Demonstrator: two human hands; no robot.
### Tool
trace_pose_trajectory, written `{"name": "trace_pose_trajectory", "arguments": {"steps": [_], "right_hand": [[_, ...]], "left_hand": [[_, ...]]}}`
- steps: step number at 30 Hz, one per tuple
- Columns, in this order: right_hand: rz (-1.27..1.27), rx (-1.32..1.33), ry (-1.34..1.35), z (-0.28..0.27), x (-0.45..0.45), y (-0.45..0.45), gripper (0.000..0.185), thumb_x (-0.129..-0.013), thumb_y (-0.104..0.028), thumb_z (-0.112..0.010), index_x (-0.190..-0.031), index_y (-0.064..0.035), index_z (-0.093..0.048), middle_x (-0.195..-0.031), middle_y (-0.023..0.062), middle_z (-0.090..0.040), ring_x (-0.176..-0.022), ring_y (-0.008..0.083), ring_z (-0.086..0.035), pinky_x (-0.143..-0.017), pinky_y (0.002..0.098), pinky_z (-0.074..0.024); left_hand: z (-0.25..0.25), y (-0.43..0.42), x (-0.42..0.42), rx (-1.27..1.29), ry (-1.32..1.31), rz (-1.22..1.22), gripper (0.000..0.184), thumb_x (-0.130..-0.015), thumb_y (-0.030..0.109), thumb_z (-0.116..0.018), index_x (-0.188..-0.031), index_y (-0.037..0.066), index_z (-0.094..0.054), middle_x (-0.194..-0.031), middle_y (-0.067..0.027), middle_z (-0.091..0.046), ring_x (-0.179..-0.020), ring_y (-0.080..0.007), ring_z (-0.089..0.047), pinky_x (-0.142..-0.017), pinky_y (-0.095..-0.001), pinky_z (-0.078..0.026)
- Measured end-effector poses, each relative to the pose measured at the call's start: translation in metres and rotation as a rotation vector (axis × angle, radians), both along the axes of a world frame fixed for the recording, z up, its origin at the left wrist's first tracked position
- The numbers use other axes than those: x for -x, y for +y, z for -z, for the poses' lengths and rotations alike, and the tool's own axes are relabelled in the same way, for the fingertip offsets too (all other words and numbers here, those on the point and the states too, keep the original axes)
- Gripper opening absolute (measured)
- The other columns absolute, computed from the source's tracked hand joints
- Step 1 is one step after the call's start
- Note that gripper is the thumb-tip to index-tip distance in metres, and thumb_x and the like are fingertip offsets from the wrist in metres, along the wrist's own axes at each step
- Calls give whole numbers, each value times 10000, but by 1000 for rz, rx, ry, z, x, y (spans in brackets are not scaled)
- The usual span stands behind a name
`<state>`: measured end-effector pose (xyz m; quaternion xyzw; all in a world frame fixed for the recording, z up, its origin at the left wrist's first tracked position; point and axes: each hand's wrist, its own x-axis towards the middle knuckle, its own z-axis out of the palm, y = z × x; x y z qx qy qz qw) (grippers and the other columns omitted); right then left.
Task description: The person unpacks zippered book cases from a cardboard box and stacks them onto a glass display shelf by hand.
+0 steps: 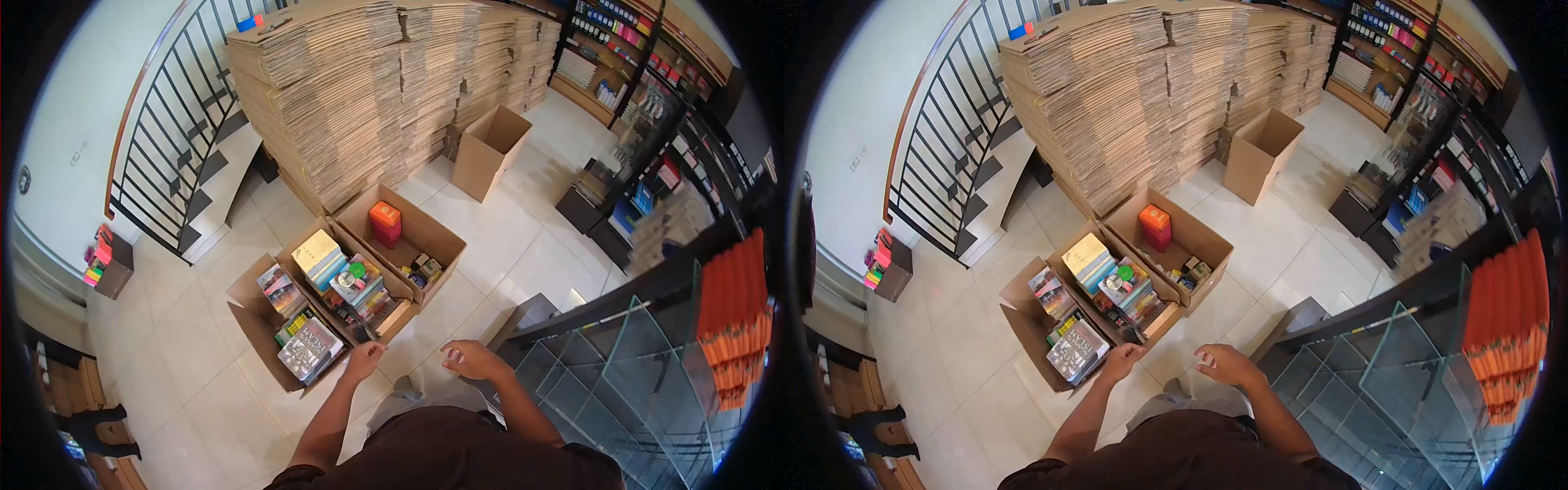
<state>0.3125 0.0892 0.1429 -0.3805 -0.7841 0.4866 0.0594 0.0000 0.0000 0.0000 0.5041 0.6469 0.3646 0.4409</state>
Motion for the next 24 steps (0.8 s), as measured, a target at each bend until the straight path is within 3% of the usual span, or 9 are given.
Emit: {"name": "trace_pose_trajectory", "arguments": {"steps": [2,3,7,13,17,18,21,22,24], "right_hand": [[-6,85,-4,-7,-12,1,365,-870,-265,-720,-1140,-31,-646,-900,96,-680,-784,162,-637,-726,300,-530],[-28,95,67,14,51,49,362,-871,-264,-719,-1137,-30,-647,-897,96,-680,-778,162,-636,-723,299,-530],[-51,108,40,29,49,123,354,-870,-261,-721,-1125,-26,-649,-891,93,-682,-764,162,-637,-714,297,-529],[-7,125,121,75,78,268,330,-847,-237,-737,-1087,-27,-653,-863,98,-680,-778,176,-653,-725,312,-530],[39,377,230,179,117,388,338,-860,-240,-726,-1082,0,-641,-872,79,-691,-773,148,-645,-713,304,-521],[31,255,144,198,126,410,356,-864,-245,-723,-1090,13,-629,-865,76,-695,-775,136,-643,-706,298,-515],[28,304,-14,232,159,470,324,-877,-247,-727,-1091,-20,-640,-927,76,-664,-824,147,-634,-783,288,-517],[37,258,-44,249,170,486,330,-887,-225,-719,-1117,-11,-619,-936,74,-650,-812,151,-628,-732,283,-522],[140,411,-47,290,197,520,357,-884,-215,-721,-1146,-7,-597,-921,72,-637,-792,149,-623,-687,279,-523]], "left_hand": [[8,-2,-13,-11,-112,-107,260,-957,252,-585,-988,16,-690,-794,-46,-652,-726,-115,-592,-678,-267,-476],[2,41,58,-4,-53,-140,256,-958,246,-583,-980,13,-685,-793,-44,-651,-722,-114,-591,-673,-265,-475],[-7,97,33,97,-124,-210,222,-955,209,-573,-954,9,-669,-796,-48,-653,-726,-113,-600,-673,-267,-478],[48,171,22,93,-59,-200,206,-944,194,-574,-967,15,-673,-856,-48,-683,-773,-122,-620,-734,-294,-497],[67,268,26,229,-257,-327,222,-968,197,-555,-1016,12,-668,-835,-47,-664,-759,-110,-610,-690,-260,-483],[87,288,28,245,-311,-348,231,-980,205,-545,-1037,14,-663,-805,-41,-639,-727,-98,-593,-663,-251,-476],[141,352,35,204,-367,-414,220,-973,200,-561,-1041,16,-661,-809,-41,-639,-732,-102,-601,-669,-266,-492],[157,374,37,150,-330,-423,201,-957,183,-584,-1045,18,-657,-846,-69,-671,-771,-139,-641,-694,-284,-513],[195,410,41,79,-156,-416,194,-941,172,-605,-1051,17,-648,-868,-88,-684,-805,-165,-662,-711,-305,-522]]}}
